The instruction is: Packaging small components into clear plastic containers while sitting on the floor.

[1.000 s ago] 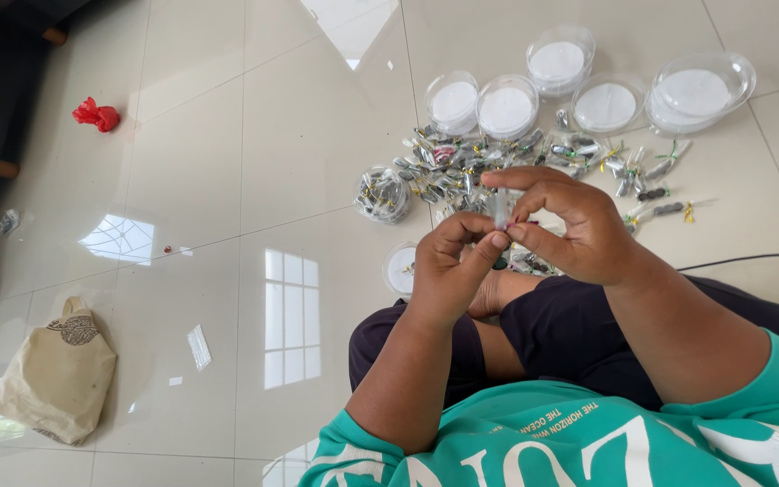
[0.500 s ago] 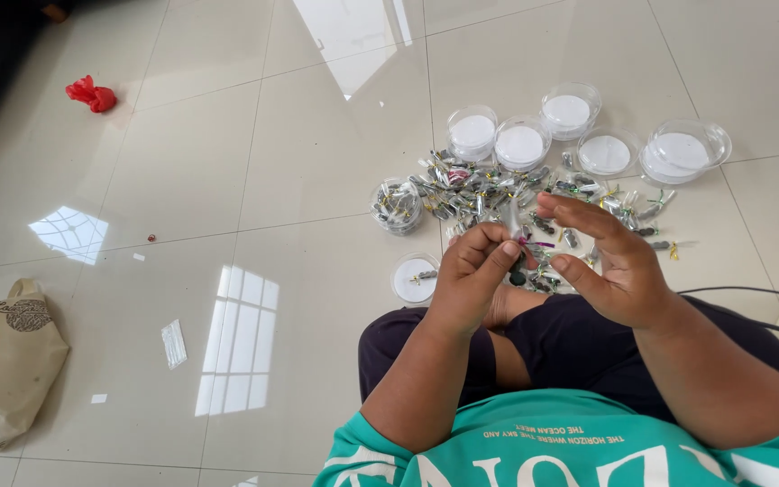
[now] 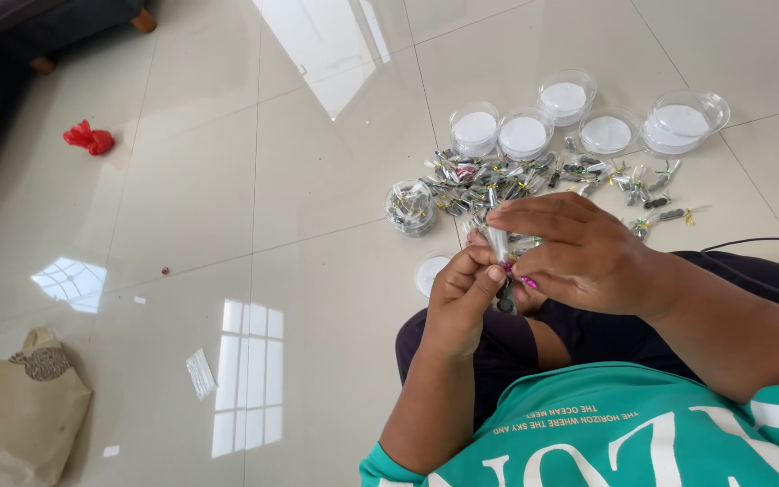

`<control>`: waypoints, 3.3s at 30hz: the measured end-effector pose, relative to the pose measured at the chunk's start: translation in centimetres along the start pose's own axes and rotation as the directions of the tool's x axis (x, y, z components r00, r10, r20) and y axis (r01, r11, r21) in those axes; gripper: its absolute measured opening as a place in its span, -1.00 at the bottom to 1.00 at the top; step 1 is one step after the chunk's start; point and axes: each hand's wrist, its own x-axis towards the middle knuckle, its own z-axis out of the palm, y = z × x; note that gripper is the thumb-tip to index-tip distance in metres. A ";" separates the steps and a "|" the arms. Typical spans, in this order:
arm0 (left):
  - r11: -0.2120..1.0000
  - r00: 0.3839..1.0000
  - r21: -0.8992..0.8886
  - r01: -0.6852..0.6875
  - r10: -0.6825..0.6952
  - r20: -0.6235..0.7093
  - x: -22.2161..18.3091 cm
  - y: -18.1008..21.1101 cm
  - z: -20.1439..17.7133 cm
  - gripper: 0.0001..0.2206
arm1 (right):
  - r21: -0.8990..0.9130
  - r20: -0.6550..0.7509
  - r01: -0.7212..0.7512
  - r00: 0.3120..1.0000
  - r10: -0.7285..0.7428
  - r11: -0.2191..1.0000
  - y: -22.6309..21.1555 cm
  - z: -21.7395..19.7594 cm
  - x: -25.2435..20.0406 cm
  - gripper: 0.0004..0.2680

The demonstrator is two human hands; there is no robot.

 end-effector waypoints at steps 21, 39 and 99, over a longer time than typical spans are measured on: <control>0.996 1.000 -0.082 0.020 -0.019 0.024 -0.4 0.0 0.0 -0.91 | -0.076 0.036 -0.048 0.998 0.051 0.996 -0.5 0.0 -0.7 -0.97; 0.999 0.993 -0.012 0.033 -0.031 0.112 0.1 -2.3 4.2 -0.96 | 0.128 -0.109 -0.196 0.972 0.210 0.972 -1.6 -4.6 -3.3 -0.94; 0.997 0.994 -0.060 -0.042 0.048 0.101 -0.3 -2.2 3.1 -0.94 | 0.374 -0.106 -0.358 0.900 0.422 0.856 -1.9 -1.5 -4.1 -0.89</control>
